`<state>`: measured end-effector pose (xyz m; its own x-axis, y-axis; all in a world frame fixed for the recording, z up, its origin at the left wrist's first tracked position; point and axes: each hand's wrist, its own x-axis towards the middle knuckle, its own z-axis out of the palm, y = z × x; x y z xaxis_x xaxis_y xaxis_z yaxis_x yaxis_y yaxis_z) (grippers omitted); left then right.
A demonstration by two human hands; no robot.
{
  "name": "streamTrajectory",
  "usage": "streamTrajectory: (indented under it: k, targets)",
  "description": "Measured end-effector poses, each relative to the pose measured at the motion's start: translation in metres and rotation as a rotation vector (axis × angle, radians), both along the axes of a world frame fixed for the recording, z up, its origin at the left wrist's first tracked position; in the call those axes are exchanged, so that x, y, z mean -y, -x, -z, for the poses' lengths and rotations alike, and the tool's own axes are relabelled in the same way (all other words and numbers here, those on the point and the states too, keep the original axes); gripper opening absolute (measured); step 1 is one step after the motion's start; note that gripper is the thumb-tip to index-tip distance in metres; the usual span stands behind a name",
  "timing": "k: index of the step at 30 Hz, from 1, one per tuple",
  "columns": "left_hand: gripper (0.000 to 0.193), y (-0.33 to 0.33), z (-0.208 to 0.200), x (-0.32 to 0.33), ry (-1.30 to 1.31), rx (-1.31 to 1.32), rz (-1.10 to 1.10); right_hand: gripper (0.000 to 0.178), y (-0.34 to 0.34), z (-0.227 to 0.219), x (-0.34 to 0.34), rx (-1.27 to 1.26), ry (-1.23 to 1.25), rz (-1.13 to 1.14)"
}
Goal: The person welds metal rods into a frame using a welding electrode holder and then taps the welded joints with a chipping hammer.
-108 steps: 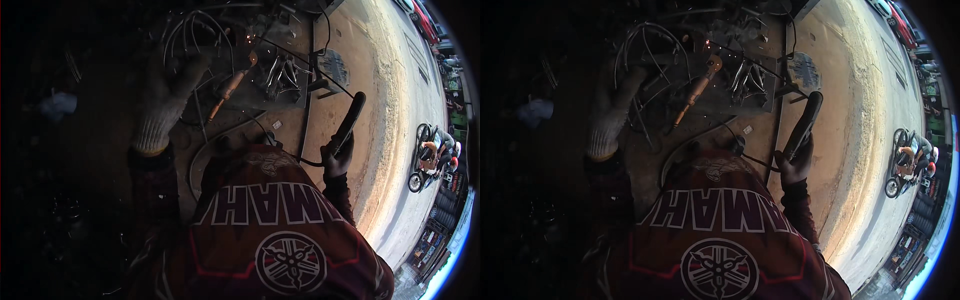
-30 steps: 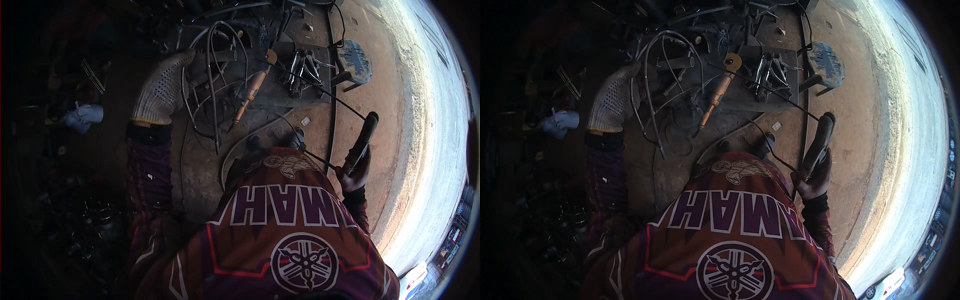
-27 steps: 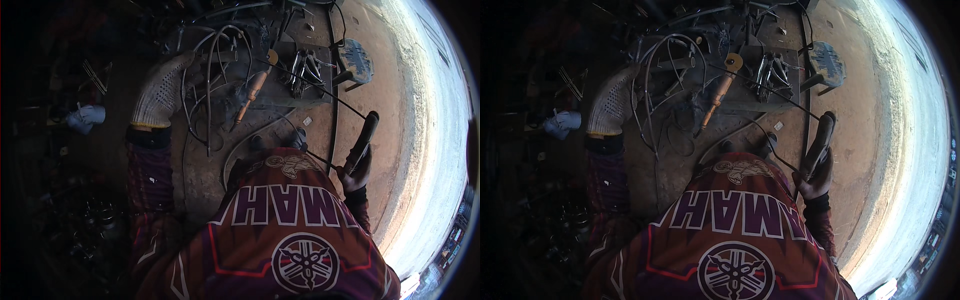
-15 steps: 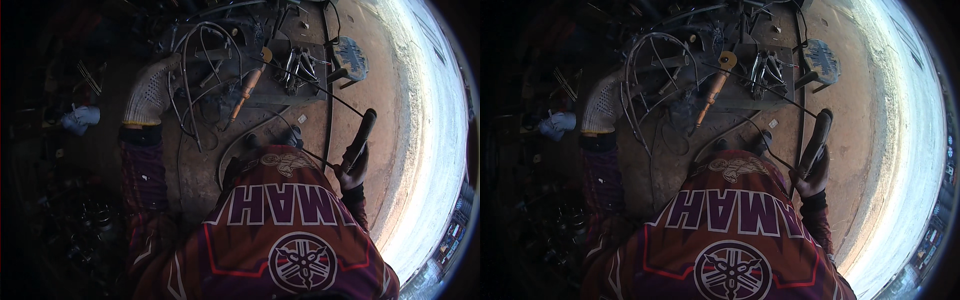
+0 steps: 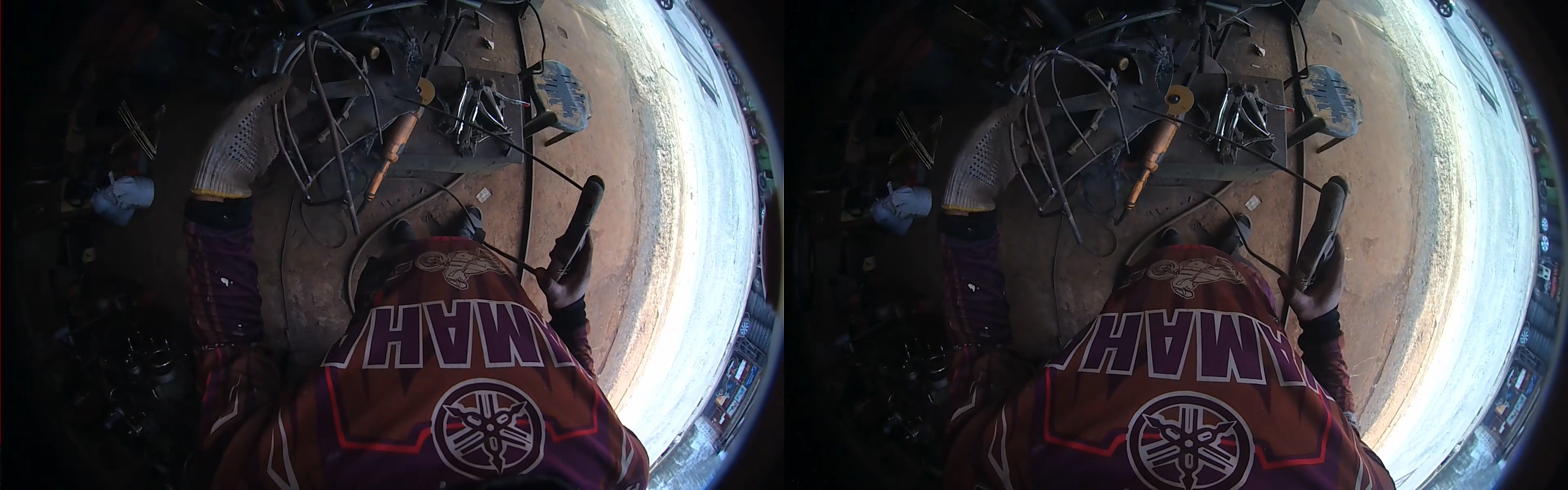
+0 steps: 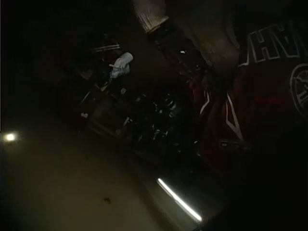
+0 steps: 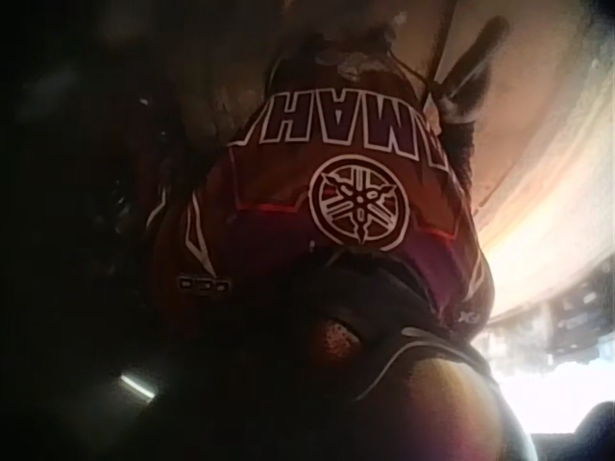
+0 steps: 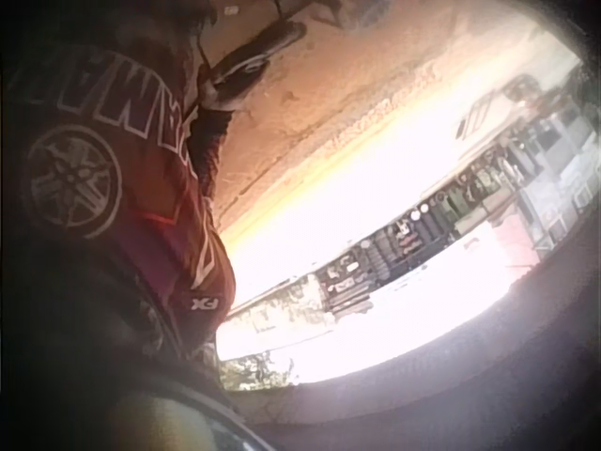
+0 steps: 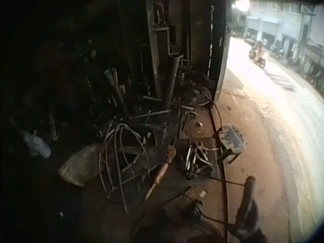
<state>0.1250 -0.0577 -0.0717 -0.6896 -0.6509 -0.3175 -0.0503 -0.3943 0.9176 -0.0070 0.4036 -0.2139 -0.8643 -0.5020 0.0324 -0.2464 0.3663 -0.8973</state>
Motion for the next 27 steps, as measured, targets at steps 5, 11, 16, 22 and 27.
streamTrajectory:
  k: [5,11,16,22,27]
  targets:
    - [0.022,0.006,-0.012,-0.018,0.311,0.175,0.016,0.109,-0.002,-0.003,0.002,0.016,0.007,-0.008]
    - [0.049,0.009,0.005,0.003,0.503,0.191,0.130,0.106,-0.003,-0.016,0.016,0.005,-0.020,-0.075]
    - [0.052,0.012,0.013,0.004,0.525,0.093,0.144,0.104,-0.004,-0.017,0.021,-0.078,-0.052,-0.102]
    - [0.056,0.014,0.003,-0.007,0.535,0.099,0.144,0.103,-0.005,-0.017,0.025,-0.084,-0.054,-0.133]
    - [0.037,0.018,0.003,-0.015,0.625,0.148,0.084,0.097,-0.008,-0.022,0.033,-0.085,-0.057,-0.126]
